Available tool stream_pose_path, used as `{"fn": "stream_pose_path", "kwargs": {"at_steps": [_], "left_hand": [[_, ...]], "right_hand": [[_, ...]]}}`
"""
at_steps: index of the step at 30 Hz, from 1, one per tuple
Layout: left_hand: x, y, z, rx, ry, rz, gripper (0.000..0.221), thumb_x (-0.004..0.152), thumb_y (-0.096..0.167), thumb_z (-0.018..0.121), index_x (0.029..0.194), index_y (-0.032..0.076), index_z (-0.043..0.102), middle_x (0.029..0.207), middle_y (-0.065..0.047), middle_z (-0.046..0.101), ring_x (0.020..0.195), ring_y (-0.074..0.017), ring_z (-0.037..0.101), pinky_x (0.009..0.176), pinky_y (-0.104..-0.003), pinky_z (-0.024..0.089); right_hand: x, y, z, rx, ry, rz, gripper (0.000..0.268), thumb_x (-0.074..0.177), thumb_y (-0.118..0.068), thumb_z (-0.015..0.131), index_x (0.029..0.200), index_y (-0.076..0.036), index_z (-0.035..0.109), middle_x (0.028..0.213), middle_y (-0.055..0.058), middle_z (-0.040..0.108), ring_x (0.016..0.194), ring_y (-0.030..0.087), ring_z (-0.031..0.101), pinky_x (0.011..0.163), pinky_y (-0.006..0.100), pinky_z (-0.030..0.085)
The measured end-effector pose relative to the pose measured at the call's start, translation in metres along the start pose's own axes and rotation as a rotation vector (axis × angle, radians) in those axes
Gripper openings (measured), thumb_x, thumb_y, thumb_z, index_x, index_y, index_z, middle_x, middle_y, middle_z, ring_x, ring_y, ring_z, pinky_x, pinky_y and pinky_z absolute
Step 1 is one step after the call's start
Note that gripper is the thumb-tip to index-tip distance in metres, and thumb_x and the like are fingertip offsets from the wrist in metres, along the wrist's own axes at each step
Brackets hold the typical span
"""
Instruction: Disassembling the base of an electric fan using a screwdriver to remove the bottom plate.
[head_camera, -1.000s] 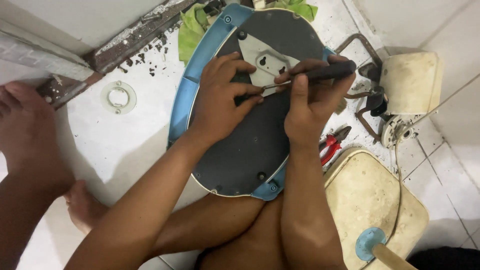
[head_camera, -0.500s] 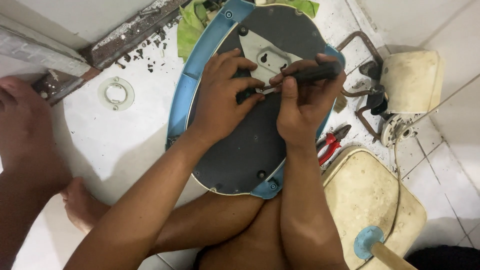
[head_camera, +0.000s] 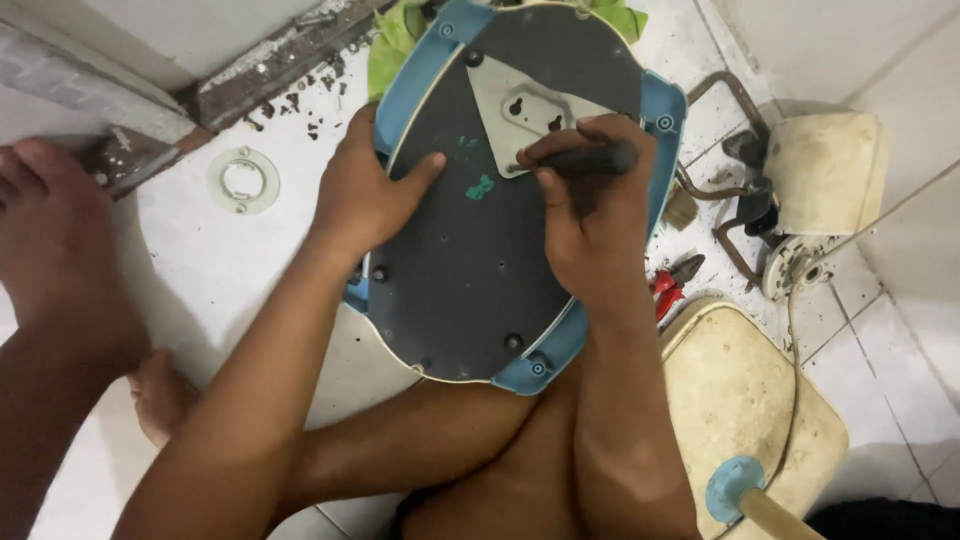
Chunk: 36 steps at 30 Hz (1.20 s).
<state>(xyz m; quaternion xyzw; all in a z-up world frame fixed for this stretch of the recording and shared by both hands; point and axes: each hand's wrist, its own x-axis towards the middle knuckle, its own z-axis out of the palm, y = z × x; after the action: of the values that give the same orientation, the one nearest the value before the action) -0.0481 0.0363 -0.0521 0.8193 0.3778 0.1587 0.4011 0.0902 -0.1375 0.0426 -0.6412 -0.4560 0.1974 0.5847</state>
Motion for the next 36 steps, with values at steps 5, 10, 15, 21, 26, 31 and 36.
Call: {"fn": "stream_pose_path", "kwargs": {"at_steps": [5, 10, 15, 21, 26, 31, 36], "left_hand": [[0.004, -0.004, -0.013, -0.294, -0.217, -0.203, 0.068, 0.072, 0.030, 0.092, 0.122, -0.005, 0.063, 0.103, -0.017, 0.075, 0.083, -0.0255, 0.077, 0.078, -0.033, 0.063], [0.006, 0.007, -0.005, -0.263, -0.224, -0.126, 0.065, 0.072, 0.039, 0.092, 0.118, 0.000, 0.066, 0.099, -0.012, 0.075, 0.082, -0.0242, 0.075, 0.078, -0.035, 0.060], [0.004, 0.008, -0.007, -0.341, -0.210, -0.096, 0.061, 0.075, 0.030, 0.089, 0.122, 0.000, 0.063, 0.102, -0.012, 0.076, 0.084, -0.0240, 0.076, 0.078, -0.035, 0.061], [0.014, 0.011, -0.008, -0.148, -0.236, -0.086, 0.067, 0.076, 0.037, 0.092, 0.121, -0.002, 0.062, 0.103, -0.018, 0.073, 0.090, -0.0330, 0.073, 0.083, -0.042, 0.056], [0.024, 0.020, -0.010, 0.001, -0.231, -0.107, 0.072, 0.075, 0.047, 0.094, 0.122, 0.003, 0.062, 0.105, -0.016, 0.072, 0.093, -0.0346, 0.072, 0.085, -0.047, 0.054], [0.027, 0.023, -0.010, -0.009, -0.242, -0.135, 0.077, 0.075, 0.046, 0.093, 0.129, 0.001, 0.060, 0.110, -0.017, 0.072, 0.097, -0.0338, 0.072, 0.088, -0.046, 0.054], [0.024, 0.018, -0.002, 0.023, -0.226, -0.104, 0.076, 0.078, 0.050, 0.092, 0.127, 0.002, 0.059, 0.109, -0.016, 0.070, 0.097, -0.0349, 0.071, 0.087, -0.048, 0.053]], "right_hand": [[-0.007, 0.002, -0.005, -0.014, 0.077, 0.037, 0.061, 0.103, 0.022, 0.054, 0.143, -0.017, 0.028, 0.120, 0.015, 0.060, 0.109, 0.027, 0.067, 0.104, 0.040, 0.057], [-0.018, -0.012, -0.022, -0.165, 0.090, 0.038, 0.075, 0.110, 0.020, 0.059, 0.151, -0.026, 0.016, 0.123, 0.020, 0.067, 0.111, 0.031, 0.072, 0.100, 0.039, 0.059], [-0.003, -0.051, -0.028, -0.492, 0.110, 0.113, 0.057, 0.092, 0.012, 0.078, 0.128, -0.004, 0.036, 0.110, 0.018, 0.074, 0.100, 0.026, 0.075, 0.089, 0.035, 0.062], [0.020, -0.081, -0.055, -0.808, -0.149, 0.130, 0.030, 0.088, 0.000, 0.087, 0.107, 0.006, 0.064, 0.088, 0.013, 0.075, 0.072, 0.020, 0.071, 0.066, 0.031, 0.056], [0.041, -0.096, -0.065, -0.985, -0.378, 0.132, 0.021, 0.087, -0.013, 0.088, 0.090, 0.001, 0.072, 0.079, 0.011, 0.072, 0.062, 0.024, 0.064, 0.061, 0.036, 0.049], [0.054, -0.104, -0.053, -1.162, -0.512, 0.274, 0.017, 0.090, -0.019, 0.078, 0.102, -0.007, 0.081, 0.080, 0.010, 0.077, 0.058, 0.028, 0.066, 0.061, 0.040, 0.051], [0.066, -0.104, -0.043, -1.438, -0.712, 0.340, 0.021, 0.097, -0.031, 0.067, 0.108, -0.020, 0.081, 0.089, 0.007, 0.078, 0.076, 0.036, 0.071, 0.069, 0.049, 0.056]]}}
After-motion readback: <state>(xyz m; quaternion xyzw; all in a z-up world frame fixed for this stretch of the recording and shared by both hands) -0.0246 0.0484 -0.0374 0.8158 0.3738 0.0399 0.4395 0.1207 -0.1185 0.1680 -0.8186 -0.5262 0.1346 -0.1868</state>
